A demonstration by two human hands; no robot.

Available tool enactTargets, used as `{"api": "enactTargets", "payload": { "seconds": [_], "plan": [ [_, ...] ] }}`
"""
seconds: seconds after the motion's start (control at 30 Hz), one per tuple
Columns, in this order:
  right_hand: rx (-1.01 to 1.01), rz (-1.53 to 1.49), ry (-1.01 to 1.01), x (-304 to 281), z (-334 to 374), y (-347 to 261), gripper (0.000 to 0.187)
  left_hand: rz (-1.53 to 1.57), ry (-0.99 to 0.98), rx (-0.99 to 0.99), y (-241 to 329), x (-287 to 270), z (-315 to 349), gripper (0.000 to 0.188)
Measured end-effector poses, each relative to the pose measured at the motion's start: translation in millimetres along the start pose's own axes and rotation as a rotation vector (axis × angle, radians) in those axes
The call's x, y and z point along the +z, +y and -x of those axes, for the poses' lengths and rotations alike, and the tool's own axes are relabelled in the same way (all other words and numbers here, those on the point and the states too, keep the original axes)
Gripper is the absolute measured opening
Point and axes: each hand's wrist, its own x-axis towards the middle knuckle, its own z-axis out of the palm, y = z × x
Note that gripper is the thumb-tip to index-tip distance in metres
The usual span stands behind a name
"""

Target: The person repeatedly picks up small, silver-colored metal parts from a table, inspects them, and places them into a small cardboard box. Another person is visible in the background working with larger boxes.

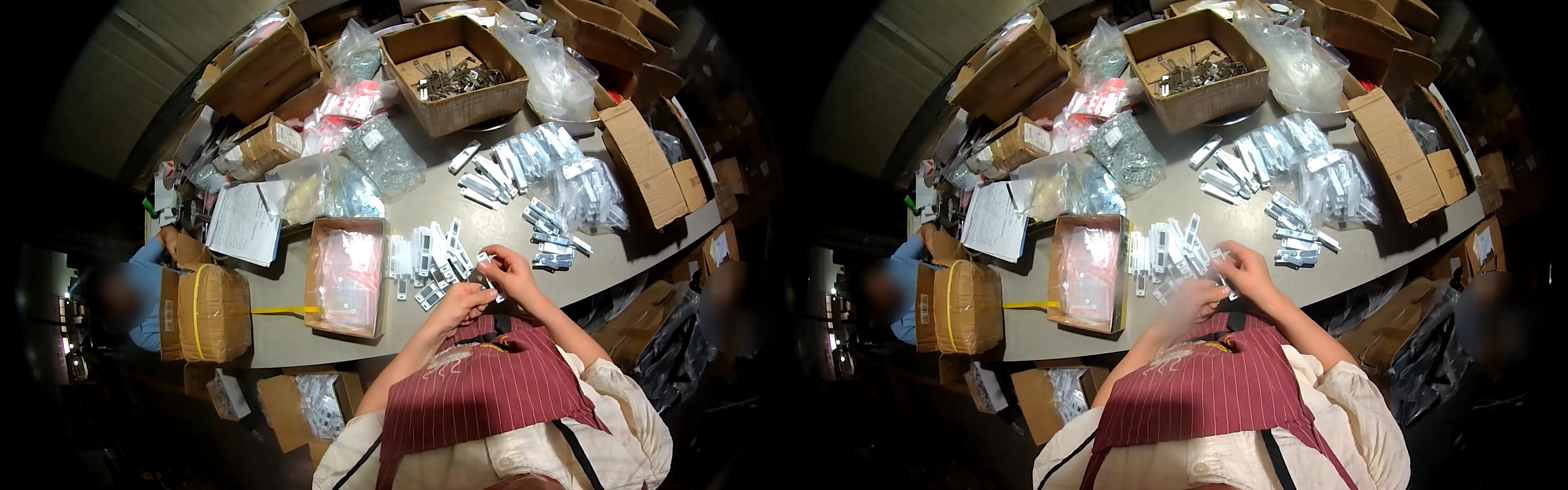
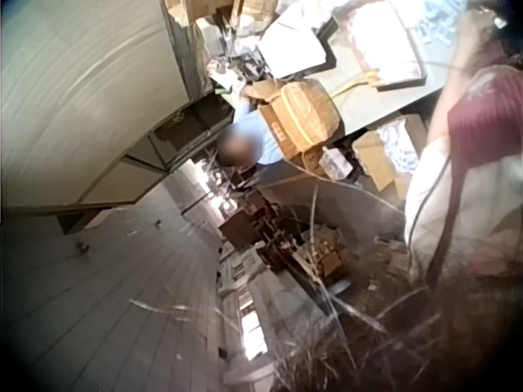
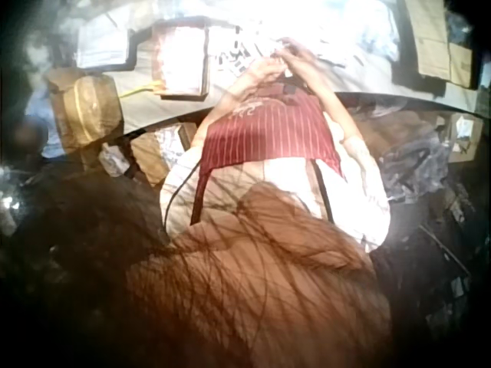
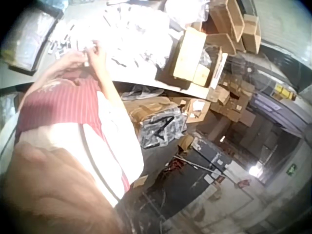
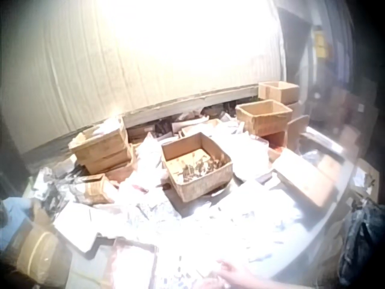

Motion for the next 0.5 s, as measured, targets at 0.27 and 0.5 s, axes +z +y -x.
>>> {"api": "enactTargets", "payload": {
  "seconds": [0.27, 0.5],
  "plan": [
    [-0.049, -0.238, -0.139, -4, -39, -4, 0.056, 0.086, -0.121, 0.207, -44, -19, -27, 0.021],
    [-0.285, 0.916, 0.135, -84, 18, -33, 0.042, 0.331, -0.113, 0.194, -40, -18, -18, 0.024]
  ]
}}
